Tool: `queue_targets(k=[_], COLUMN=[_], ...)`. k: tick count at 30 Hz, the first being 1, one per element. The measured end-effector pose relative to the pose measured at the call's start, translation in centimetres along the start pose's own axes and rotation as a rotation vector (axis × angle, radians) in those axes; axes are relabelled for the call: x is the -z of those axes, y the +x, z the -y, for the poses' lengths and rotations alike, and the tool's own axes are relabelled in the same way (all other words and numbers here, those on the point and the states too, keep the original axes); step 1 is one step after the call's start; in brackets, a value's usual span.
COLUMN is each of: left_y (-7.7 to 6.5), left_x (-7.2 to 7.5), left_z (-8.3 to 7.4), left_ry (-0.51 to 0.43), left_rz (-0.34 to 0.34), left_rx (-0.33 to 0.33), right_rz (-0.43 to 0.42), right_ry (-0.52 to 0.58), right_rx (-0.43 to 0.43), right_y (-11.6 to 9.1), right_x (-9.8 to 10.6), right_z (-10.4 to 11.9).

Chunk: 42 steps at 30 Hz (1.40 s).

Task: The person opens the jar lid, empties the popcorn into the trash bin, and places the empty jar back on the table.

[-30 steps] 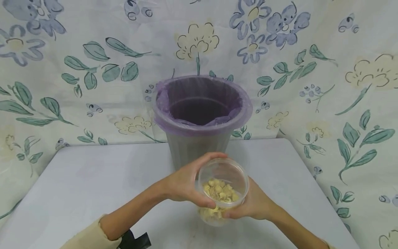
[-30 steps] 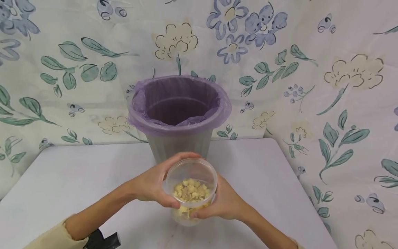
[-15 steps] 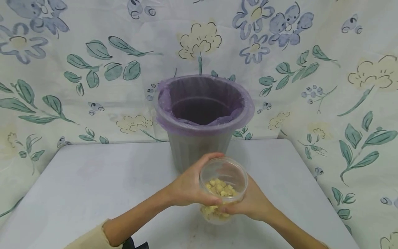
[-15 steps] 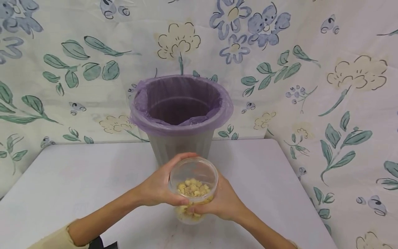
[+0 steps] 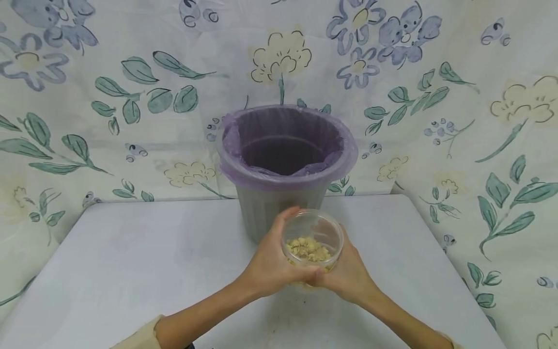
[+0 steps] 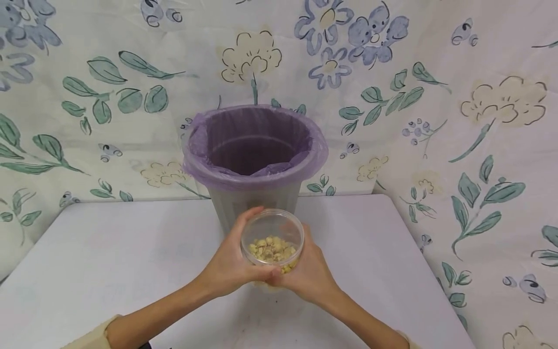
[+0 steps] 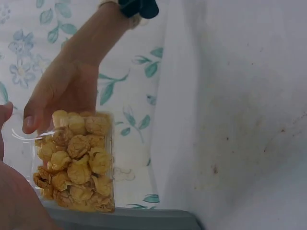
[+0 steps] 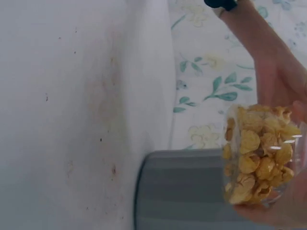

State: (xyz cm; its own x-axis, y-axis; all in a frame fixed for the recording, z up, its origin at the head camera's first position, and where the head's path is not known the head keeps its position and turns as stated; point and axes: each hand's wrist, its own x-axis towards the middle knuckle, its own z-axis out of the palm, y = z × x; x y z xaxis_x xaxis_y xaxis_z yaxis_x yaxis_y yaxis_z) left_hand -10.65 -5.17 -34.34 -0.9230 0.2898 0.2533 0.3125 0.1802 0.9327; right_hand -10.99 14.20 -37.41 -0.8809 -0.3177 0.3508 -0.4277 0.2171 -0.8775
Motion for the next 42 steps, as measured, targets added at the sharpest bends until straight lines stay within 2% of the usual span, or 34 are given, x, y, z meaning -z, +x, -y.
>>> queue_targets(k=[3, 6, 11, 13, 16, 18, 21, 23, 27, 31, 34, 38, 42], left_y=[0.0, 0.2, 1.5, 2.0, 2.5, 2.6, 2.6, 2.5, 2.0, 1.4, 0.8, 0.0, -0.6], left_x=[0.2, 1.1, 3.9, 4.7, 5.4, 5.4, 5.3, 5.1, 4.6, 3.7, 2.6, 1.0, -0.3], left_z=[-0.3, -0.6, -0.6, -0.5, -0.5, -0.5, -0.6, -0.7, -0.7, -0.6, -0.7, -0.9, -1.3], left_ry=[-0.02, -0.034, -0.143, -0.2, -0.22, -0.219, -0.22, -0.202, -0.155, -0.091, -0.023, 0.019, -0.006], left_rz=[0.038, 0.138, 0.407, 0.523, 0.652, 0.707, 0.74, 0.728, 0.632, 0.479, 0.334, 0.153, 0.058], left_rx=[0.017, -0.009, -0.105, -0.104, -0.096, -0.088, -0.077, -0.07, -0.067, -0.094, -0.106, -0.068, -0.007], right_rz=[0.03, 0.068, 0.148, 0.203, 0.294, 0.338, 0.381, 0.377, 0.324, 0.252, 0.189, 0.115, 0.087], right_ry=[0.048, 0.098, 0.128, 0.149, 0.192, 0.216, 0.224, 0.212, 0.157, 0.131, 0.1, 0.05, 0.019], right_rx=[-0.004, -0.002, 0.005, 0.011, 0.025, 0.031, 0.055, 0.062, 0.053, 0.061, 0.069, 0.046, 0.034], right_y=[0.0, 0.0, -0.3, -0.5, -0.8, -0.9, -0.9, -1.0, -1.0, -0.9, -0.8, -0.9, -0.9], right_x=[0.3, 0.7, 1.4, 1.6, 1.8, 1.8, 1.9, 2.0, 2.1, 2.1, 2.0, 2.0, 1.9], right_z=[-0.1, -0.2, 0.3, 0.6, 0.9, 1.0, 1.1, 1.1, 1.0, 0.6, 0.4, 0.2, 0.1])
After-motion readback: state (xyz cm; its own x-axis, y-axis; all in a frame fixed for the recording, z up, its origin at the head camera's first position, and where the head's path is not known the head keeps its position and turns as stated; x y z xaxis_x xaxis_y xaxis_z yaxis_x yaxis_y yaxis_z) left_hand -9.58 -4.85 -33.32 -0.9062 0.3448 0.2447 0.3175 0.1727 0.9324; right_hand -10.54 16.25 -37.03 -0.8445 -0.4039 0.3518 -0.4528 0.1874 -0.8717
